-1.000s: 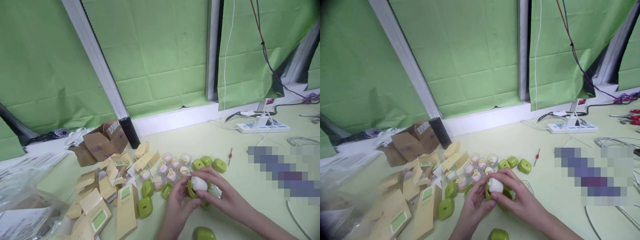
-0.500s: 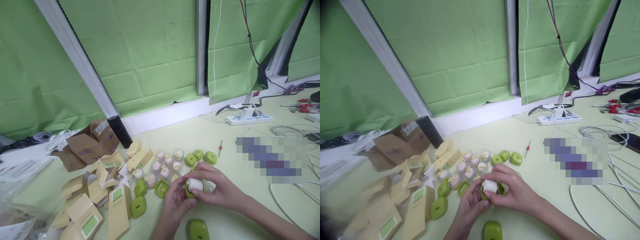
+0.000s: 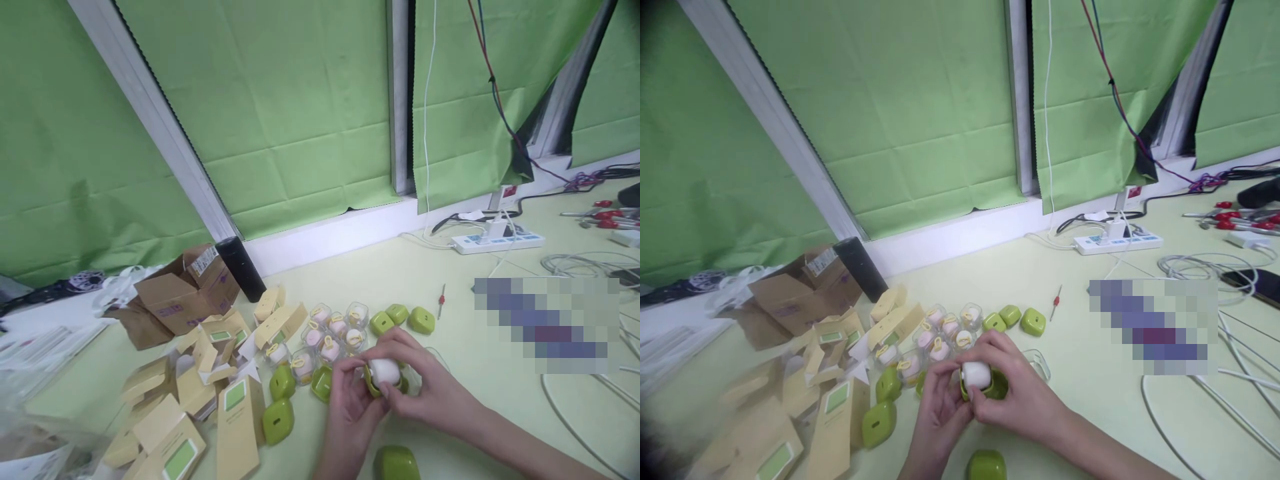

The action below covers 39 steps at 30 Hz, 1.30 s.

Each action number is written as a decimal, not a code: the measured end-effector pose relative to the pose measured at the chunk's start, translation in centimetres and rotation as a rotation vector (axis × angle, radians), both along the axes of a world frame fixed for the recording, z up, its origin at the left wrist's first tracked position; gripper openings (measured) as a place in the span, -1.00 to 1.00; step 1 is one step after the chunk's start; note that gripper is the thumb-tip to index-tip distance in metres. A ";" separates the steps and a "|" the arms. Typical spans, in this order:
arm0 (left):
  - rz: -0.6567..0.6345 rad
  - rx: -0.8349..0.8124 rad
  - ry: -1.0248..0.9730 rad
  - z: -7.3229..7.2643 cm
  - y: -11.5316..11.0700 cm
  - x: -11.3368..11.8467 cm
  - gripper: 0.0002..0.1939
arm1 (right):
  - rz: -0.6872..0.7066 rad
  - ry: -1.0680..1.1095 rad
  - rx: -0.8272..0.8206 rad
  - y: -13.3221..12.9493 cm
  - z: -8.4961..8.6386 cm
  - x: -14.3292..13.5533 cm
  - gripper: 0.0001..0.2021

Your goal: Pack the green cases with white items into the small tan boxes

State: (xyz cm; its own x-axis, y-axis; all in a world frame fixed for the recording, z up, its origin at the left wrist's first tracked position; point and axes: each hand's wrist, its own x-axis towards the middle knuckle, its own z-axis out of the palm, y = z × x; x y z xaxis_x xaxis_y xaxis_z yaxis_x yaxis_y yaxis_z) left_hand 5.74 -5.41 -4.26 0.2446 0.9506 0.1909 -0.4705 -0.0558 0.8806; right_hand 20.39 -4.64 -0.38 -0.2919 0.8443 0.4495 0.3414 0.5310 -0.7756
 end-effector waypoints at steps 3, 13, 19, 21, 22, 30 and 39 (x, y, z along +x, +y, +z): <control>0.064 0.028 -0.029 0.0 0.4 -0.1 -0.61 | 0.066 0.034 0.014 0.0 -0.4 0.2 -0.52; -0.117 -0.090 0.052 0.6 0.2 -1.7 -0.52 | 0.162 -0.126 0.447 -0.3 -1.0 0.4 -0.59; -0.283 -0.262 -0.165 0.8 -0.6 -0.6 -0.70 | 0.083 -0.111 0.448 -0.9 -1.1 -0.9 -0.68; -0.313 -0.310 -0.208 0.3 -0.8 -0.3 -0.75 | 0.095 -0.087 0.414 -1.0 -1.3 -1.1 -0.69; -0.325 -0.336 -0.227 0.1 -0.9 -0.2 -0.76 | 0.101 -0.083 0.400 -1.1 -1.5 -1.2 -0.69; -0.320 -0.391 -0.273 -0.1 -1.4 0.5 -0.72 | 0.148 -0.125 0.381 -1.3 -1.9 -1.2 -0.67; -0.301 -0.337 -0.203 -0.6 -1.1 -0.2 -0.67 | 0.169 -0.223 0.431 -1.3 -1.0 -1.1 -0.65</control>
